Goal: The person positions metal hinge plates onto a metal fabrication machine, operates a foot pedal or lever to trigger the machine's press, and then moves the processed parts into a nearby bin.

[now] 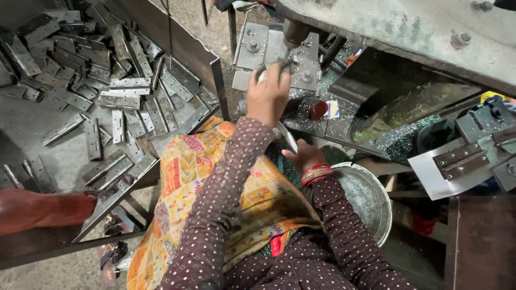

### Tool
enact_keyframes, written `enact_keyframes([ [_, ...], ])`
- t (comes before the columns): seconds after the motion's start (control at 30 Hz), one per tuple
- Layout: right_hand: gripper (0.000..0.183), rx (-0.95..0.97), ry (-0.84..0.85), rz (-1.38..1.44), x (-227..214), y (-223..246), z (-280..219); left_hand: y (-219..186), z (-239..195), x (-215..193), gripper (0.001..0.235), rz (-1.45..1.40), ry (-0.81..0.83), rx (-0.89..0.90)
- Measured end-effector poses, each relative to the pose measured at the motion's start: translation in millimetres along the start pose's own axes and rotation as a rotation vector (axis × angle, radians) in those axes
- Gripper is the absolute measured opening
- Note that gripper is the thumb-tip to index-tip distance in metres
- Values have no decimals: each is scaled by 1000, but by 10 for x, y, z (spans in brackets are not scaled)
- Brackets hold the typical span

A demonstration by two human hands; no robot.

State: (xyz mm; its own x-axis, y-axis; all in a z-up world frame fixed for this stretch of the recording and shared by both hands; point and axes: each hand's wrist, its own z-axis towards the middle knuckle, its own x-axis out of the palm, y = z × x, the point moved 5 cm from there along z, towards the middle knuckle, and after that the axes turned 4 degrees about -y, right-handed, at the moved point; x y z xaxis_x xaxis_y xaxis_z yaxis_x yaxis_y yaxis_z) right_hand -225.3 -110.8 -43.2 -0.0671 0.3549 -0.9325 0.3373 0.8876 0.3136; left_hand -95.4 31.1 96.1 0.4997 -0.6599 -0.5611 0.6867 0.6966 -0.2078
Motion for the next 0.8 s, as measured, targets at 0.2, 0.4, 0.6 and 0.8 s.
enact_keyframes([
  [0.2,62,-67,-62,41,-16,-25,-51,326,-239,578,30,93,386,-127],
  [0.4,69,-53,58,-30,36,7,79,284,-440,122,60,202,209,-139],
  [0.6,68,-80,-2,-70,36,-54,143,222,-356,408,39,134,316,-142],
  [0.8,61,37,-27,44,395,-229,-23,324,-311,569,35,81,342,-202],
])
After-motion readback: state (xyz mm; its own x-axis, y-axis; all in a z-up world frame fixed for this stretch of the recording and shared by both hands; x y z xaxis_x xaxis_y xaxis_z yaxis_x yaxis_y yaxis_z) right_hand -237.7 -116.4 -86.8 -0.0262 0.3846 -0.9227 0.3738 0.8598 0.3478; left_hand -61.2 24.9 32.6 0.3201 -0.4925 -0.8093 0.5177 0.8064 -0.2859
